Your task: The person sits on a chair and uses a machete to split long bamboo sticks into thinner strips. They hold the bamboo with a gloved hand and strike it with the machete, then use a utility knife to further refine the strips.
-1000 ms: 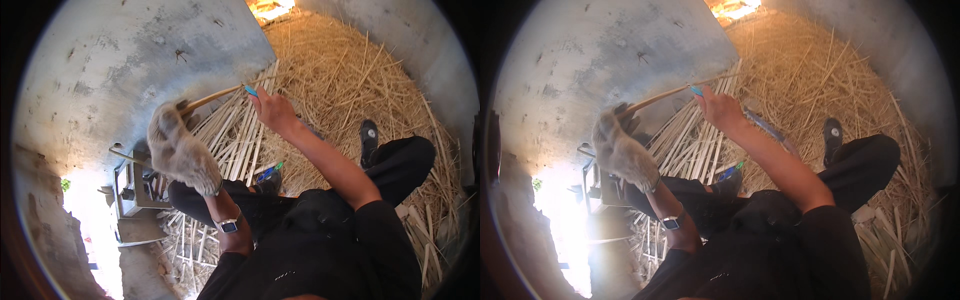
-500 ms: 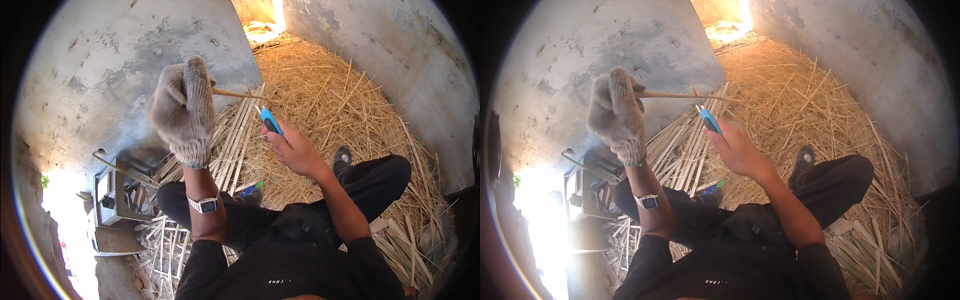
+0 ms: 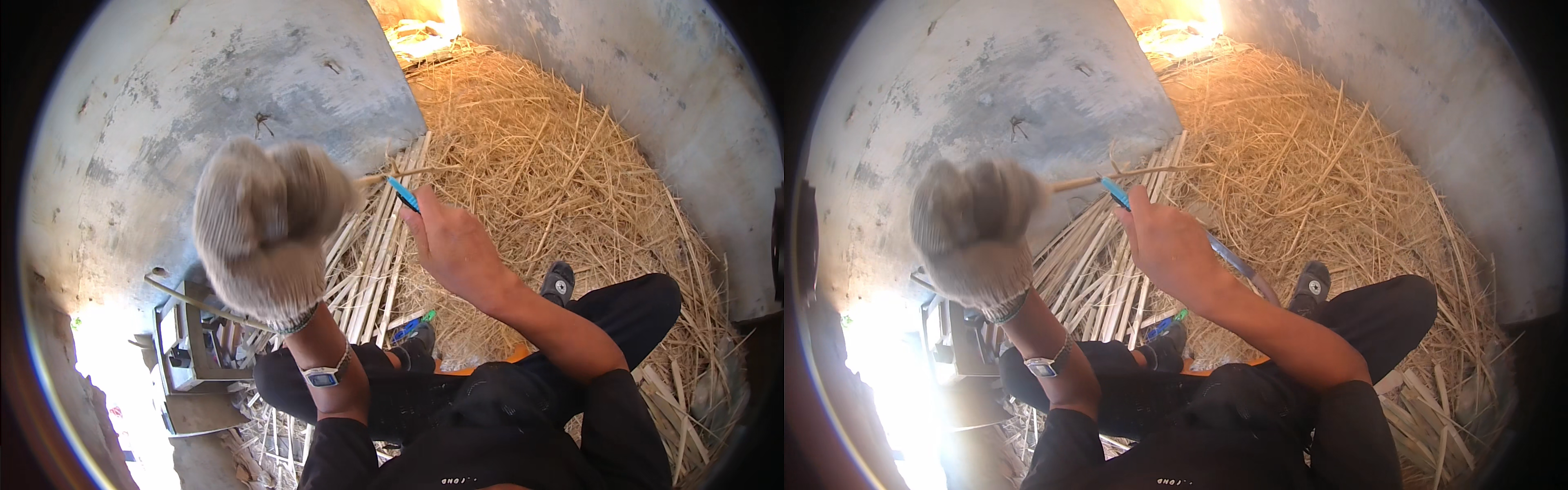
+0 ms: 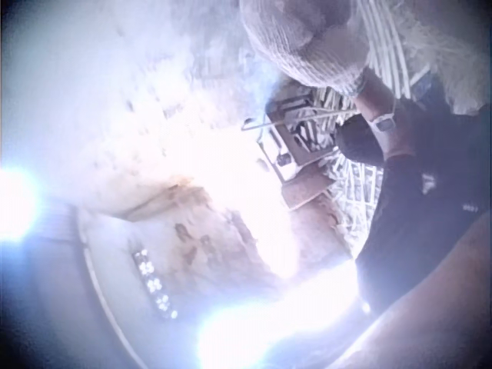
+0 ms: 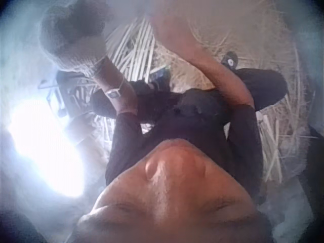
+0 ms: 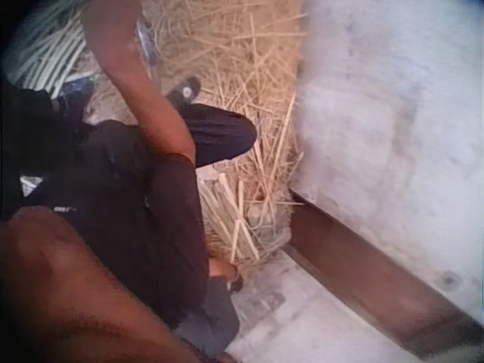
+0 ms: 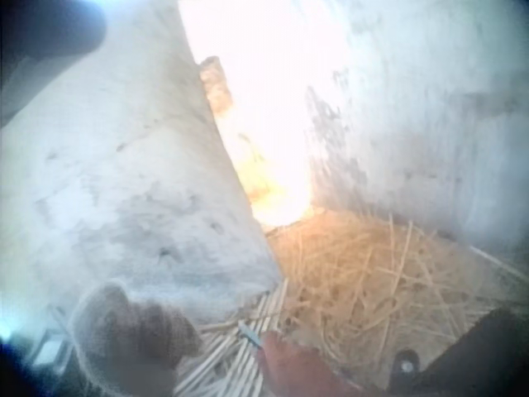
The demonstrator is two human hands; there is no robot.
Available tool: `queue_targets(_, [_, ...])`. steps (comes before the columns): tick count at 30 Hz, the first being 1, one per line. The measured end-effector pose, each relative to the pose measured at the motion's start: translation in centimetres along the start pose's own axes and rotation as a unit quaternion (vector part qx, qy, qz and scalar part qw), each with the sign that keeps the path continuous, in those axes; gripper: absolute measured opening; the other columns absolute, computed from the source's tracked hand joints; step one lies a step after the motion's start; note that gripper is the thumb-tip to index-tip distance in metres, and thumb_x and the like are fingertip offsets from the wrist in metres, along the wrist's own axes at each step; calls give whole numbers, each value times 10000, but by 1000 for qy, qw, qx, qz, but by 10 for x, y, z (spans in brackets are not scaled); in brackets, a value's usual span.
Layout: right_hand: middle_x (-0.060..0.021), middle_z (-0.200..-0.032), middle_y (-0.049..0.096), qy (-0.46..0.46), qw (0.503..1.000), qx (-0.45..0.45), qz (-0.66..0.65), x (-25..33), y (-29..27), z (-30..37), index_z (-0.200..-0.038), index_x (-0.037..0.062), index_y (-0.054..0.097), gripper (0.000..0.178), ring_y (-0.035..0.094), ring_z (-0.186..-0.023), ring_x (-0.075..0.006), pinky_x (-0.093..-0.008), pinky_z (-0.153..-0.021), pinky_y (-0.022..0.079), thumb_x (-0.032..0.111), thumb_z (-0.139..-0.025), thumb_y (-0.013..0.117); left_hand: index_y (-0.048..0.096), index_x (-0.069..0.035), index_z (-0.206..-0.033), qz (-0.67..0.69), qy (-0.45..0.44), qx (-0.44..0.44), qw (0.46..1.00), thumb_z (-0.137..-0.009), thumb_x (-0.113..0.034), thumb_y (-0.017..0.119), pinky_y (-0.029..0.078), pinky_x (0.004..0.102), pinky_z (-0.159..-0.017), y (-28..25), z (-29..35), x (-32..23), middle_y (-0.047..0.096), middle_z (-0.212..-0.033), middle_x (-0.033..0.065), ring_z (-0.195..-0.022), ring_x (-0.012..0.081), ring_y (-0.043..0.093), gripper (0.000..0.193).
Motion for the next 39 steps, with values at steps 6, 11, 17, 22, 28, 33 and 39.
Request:
queue_targets(6, [-229,-629,565,-11,999,49,19,4,-7,-1,-975,-17,461,229,615,-599,-441,-507,-517,463,196,-1035,514,636,-71,-810,148,-89,393,903,-934,-242,615,522,283,-514,40,-2,9,617,-683,14,-553,159,588,213])
queue_targets(11, [-239,-624,568,-32,998,62,-9,44,-24,18,-976,-25,465,245,615,-591,-442,-516,-508,456,207,-1032,521,530,-32,-1002,273,60,363,889,-968,-248,535,397,283,-731,57,22,-73,518,-941,48,-840,157,479,219])
queue_targets(17, [-191,-572,579,29,995,87,45,6,-21,34,-949,-17,492,278,629,-542,-402,-492,-481,488,246,-1040,505,541,-42,-975,70,54,240,967,-968,-239,527,402,280,-702,43,54,-21,526,-905,40,-806,154,485,197])
queue_targets(22, [-191,-570,585,-47,998,42,21,28,-29,48,-958,-16,495,288,631,-546,-400,-489,-494,490,258,-1048,490,549,-51,-952,44,42,239,969,-968,-231,520,405,278,-677,47,54,-18,532,-876,34,-777,151,490,183])
queue_targets(28, [-165,-559,581,-45,998,31,38,14,-16,43,-960,-8,489,283,627,-520,-388,-480,-460,487,257,-1056,473,560,-61,-924,36,32,260,964,-968,-221,512,409,275,-648,52,54,-16,540,-840,26,-743,148,495,173])
queue_targets(33, [-220,-713,642,35,991,83,95,-44,25,25,-992,-10,537,199,659,-624,-396,-480,-564,533,188,-1012,541,568,-70,-901,27,20,280,959,-968,-213,505,413,272,-623,43,48,-15,547,-811,19,-715,145,500,170])
queue_targets(39, [-211,-1016,704,401,861,167,267,-360,-18,98,-1178,80,663,277,716,-856,-348,-462,-728,559,194,-1005,479,578,-80,-873,42,11,329,943,-969,-204,497,417,269,-593,39,28,-11,554,-775,11,-681,141,505,176])
Point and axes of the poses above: each hand's wrist, its own z-axis away from the middle knuckle, its own y-axis out of the palm, x = y × z, the point moved 8 cm from there along -z, towards the middle knuckle
